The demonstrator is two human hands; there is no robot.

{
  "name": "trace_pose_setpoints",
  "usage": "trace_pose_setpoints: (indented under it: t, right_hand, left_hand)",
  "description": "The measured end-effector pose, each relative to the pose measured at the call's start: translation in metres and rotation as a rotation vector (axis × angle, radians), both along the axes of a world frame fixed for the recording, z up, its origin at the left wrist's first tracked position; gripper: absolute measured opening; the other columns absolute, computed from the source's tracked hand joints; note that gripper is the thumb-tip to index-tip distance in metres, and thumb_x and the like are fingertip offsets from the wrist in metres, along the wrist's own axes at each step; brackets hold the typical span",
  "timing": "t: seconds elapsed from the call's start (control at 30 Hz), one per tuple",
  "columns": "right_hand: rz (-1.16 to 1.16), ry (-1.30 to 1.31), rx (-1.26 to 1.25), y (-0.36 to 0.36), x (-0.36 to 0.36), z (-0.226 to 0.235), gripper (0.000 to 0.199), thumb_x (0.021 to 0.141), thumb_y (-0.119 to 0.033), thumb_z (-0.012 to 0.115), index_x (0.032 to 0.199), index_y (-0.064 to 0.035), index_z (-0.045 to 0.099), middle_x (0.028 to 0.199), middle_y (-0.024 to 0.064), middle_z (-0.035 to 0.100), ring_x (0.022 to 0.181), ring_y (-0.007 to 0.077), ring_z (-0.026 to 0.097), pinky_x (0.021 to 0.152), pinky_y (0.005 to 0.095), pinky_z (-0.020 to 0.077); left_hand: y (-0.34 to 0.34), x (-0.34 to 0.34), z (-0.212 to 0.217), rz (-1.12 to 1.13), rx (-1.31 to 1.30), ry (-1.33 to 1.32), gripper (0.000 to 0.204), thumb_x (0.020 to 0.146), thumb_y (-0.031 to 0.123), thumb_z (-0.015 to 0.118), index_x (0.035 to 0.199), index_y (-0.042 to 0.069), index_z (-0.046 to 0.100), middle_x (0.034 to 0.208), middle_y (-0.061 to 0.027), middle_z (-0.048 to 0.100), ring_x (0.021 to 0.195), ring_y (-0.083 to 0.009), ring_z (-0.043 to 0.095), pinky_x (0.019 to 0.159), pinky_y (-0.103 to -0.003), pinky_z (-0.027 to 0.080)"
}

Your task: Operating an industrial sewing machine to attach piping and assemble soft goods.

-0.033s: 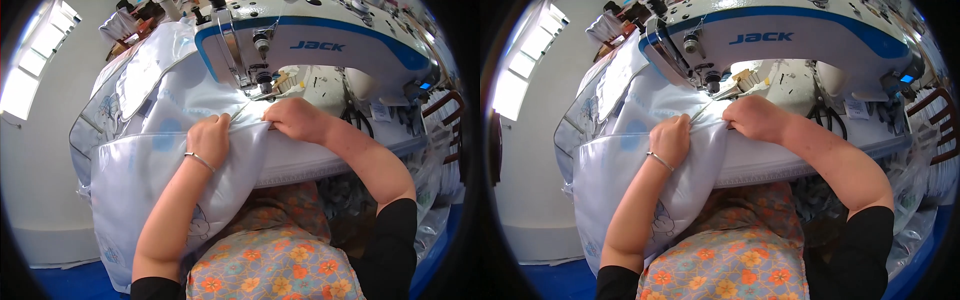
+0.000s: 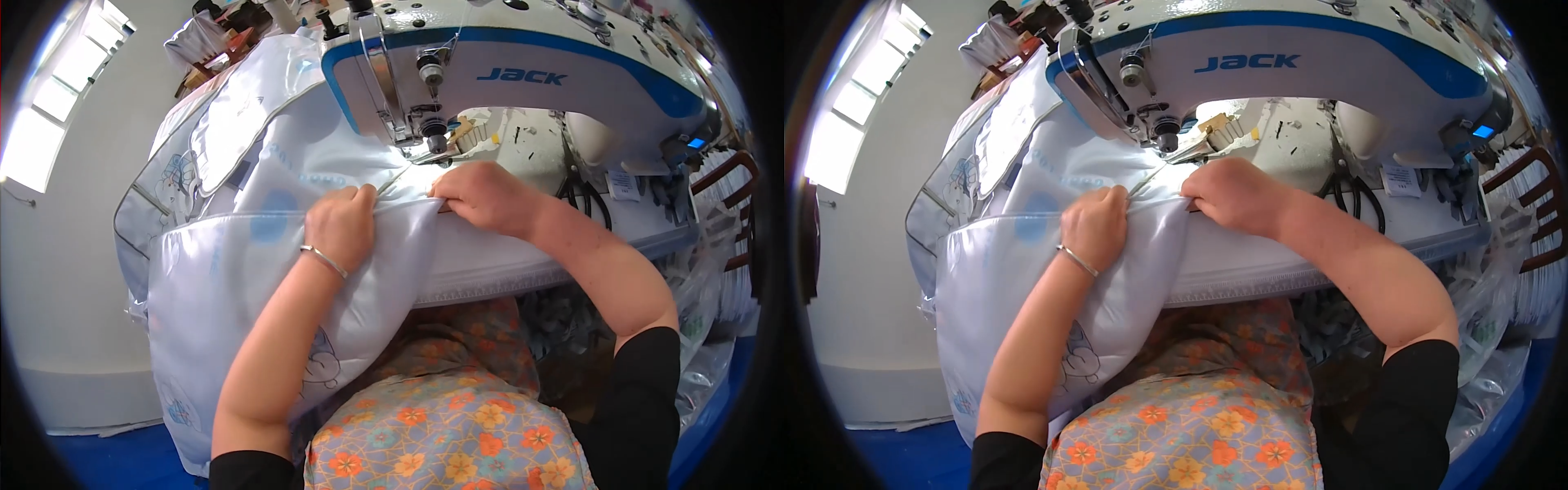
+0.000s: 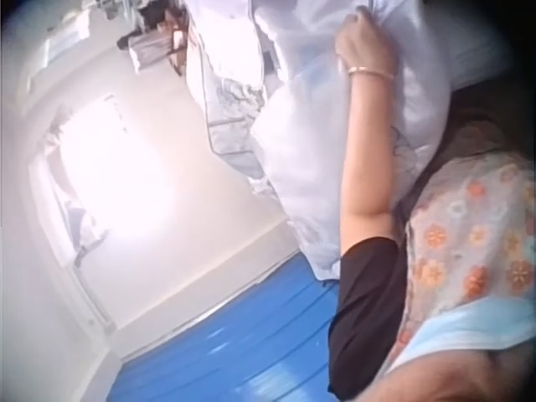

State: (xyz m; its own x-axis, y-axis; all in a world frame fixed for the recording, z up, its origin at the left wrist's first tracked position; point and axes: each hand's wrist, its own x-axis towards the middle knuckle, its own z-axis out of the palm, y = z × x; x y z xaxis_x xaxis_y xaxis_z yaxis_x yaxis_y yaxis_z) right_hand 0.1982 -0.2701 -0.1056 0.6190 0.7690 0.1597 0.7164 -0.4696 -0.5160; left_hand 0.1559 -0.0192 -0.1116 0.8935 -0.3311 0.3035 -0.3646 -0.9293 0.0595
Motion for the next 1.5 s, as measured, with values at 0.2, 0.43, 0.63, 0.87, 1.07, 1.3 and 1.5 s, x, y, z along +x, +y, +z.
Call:
trace_pose_setpoints:
  t: [0.2,0.43,0.63,0.87,1.07,1.3,1.5]
  right_hand:
    - [-0.073,-0.161,0.262,0.019,-0.014,-0.023,0.011,0.080,-0.001,0.065,0.091,0.0002,0.068,0.096,0.0155,0.070,0.092,0.0341,0.067,0.082,0.0416,0.0533]
    - [-0.138,-0.289,0.211,0.031,-0.009,-0.029,0.012,0.081,0.000,0.060,0.093,-0.0003,0.064,0.085,0.0148,0.066,0.085,0.0348,0.064,0.076,0.0428,0.0525]
    - [-0.206,-0.352,0.222,0.046,-0.002,-0.039,0.013,0.085,-0.005,0.055,0.094,-0.0020,0.065,0.085,0.0134,0.065,0.083,0.0340,0.063,0.074,0.0427,0.0521]
    - [-0.244,-0.401,0.280,0.041,-0.001,-0.045,0.013,0.085,-0.007,0.059,0.095,-0.0027,0.065,0.089,0.0119,0.065,0.085,0.0320,0.061,0.078,0.0421,0.0511]
    - [-0.217,0.182,0.493,0.047,-0.001,-0.011,0.050,0.082,-0.023,0.075,0.126,-0.0020,0.063,0.110,0.0200,0.071,0.103,0.0338,0.067,0.087,0.0393,0.0514]
    - [0.211,0.615,0.362,0.052,-0.018,0.044,0.033,0.080,-0.022,0.080,0.108,-0.0044,0.073,0.100,0.0108,0.074,0.092,0.0228,0.068,0.084,0.0347,0.0514]
    - [0.179,0.414,0.379,0.003,-0.077,0.017,0.019,0.078,-0.010,0.076,0.096,-0.0022,0.074,0.095,0.0131,0.072,0.088,0.0292,0.068,0.081,0.0372,0.0524]
  left_hand:
    - [0.032,0.045,-0.013,-0.170,0.012,-0.062,0.002,0.082,0.013,0.058,0.081,0.011,0.057,0.072,-0.0095,0.064,0.072,-0.0340,0.065,0.064,-0.048,0.051]
    - [0.036,0.077,-0.010,-0.289,0.064,-0.096,0.003,0.083,0.014,0.058,0.083,0.012,0.058,0.071,-0.0099,0.064,0.071,-0.0349,0.065,0.064,-0.049,0.050]
    - [0.045,0.107,-0.007,-0.293,0.180,-0.036,0.008,0.087,0.017,0.056,0.085,0.012,0.062,0.077,-0.0094,0.067,0.077,-0.0343,0.066,0.069,-0.047,0.052]
    - [0.025,0.045,0.040,-0.263,0.019,-0.265,0.017,0.083,0.008,0.065,0.099,0.006,0.066,0.104,-0.0130,0.066,0.096,-0.0355,0.063,0.086,-0.044,0.051]
    - [0.030,-0.162,0.032,-0.472,-0.759,0.610,0.026,0.084,0.003,0.062,0.110,0.000,0.066,0.112,-0.0181,0.067,0.105,-0.0320,0.065,0.093,-0.041,0.050]
    - [0.094,-0.230,-0.104,0.087,-0.213,0.215,0.038,0.099,0.019,0.054,0.134,0.003,0.057,0.132,-0.0145,0.061,0.120,-0.0331,0.059,0.104,-0.044,0.046]
    - [0.187,-0.222,-0.054,0.131,0.304,-0.200,0.038,0.097,0.018,0.055,0.133,0.004,0.059,0.131,-0.0165,0.061,0.119,-0.0351,0.059,0.102,-0.047,0.048]
